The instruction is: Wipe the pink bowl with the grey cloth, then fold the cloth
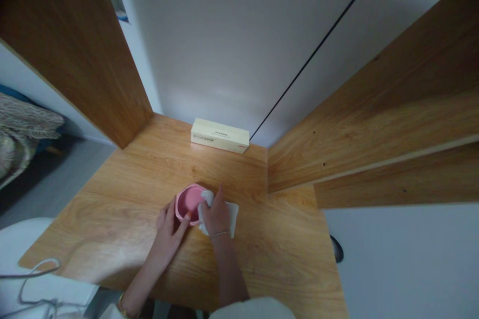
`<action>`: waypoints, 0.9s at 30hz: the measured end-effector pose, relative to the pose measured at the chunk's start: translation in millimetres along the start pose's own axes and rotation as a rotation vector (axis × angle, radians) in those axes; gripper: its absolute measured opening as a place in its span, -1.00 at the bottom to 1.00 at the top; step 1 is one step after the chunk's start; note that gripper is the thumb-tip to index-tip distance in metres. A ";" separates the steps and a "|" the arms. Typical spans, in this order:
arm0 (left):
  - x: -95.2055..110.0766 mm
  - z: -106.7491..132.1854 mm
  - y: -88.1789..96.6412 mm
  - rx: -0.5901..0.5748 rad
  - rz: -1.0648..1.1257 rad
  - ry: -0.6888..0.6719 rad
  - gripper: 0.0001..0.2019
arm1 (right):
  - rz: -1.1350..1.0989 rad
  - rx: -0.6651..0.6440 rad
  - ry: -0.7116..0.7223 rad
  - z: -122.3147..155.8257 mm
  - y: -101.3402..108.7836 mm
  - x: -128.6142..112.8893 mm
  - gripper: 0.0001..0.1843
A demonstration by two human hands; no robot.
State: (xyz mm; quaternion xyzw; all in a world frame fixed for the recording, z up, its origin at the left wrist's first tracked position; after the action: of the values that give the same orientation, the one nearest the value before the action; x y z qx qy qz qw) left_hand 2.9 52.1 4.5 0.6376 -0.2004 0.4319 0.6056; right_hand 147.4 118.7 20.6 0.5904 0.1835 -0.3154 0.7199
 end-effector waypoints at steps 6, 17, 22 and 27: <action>10.5 -6.7 -5.7 -0.077 0.181 -0.110 -0.29 | -0.281 0.057 0.091 7.2 -7.9 13.3 -0.34; 33.5 -27.3 9.9 -0.203 -0.135 -0.260 -0.28 | -0.055 0.143 0.081 3.0 20.5 4.8 -0.27; 38.1 -25.8 10.2 -0.195 -0.150 -0.305 -0.31 | -0.088 0.130 0.128 -1.6 9.5 15.3 -0.39; 15.8 -12.0 -8.4 -0.140 0.149 -0.200 -0.04 | -0.200 0.161 0.074 1.1 0.9 25.0 -0.38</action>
State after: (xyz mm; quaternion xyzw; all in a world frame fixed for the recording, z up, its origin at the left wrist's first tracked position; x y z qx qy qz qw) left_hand 14.4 69.2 10.6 0.6171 -0.3362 0.3946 0.5920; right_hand 166.3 111.8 5.6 0.6361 0.2418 -0.3773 0.6281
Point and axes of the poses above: each hand's wrist, its own z-axis away from the middle knuckle, its own y-axis out of the back of the hand, x = y × z, the point moved 5 cm from there along -z, towards the middle knuckle, and after that the axes turned 8 degrees about -z, right-handed, at the moved point
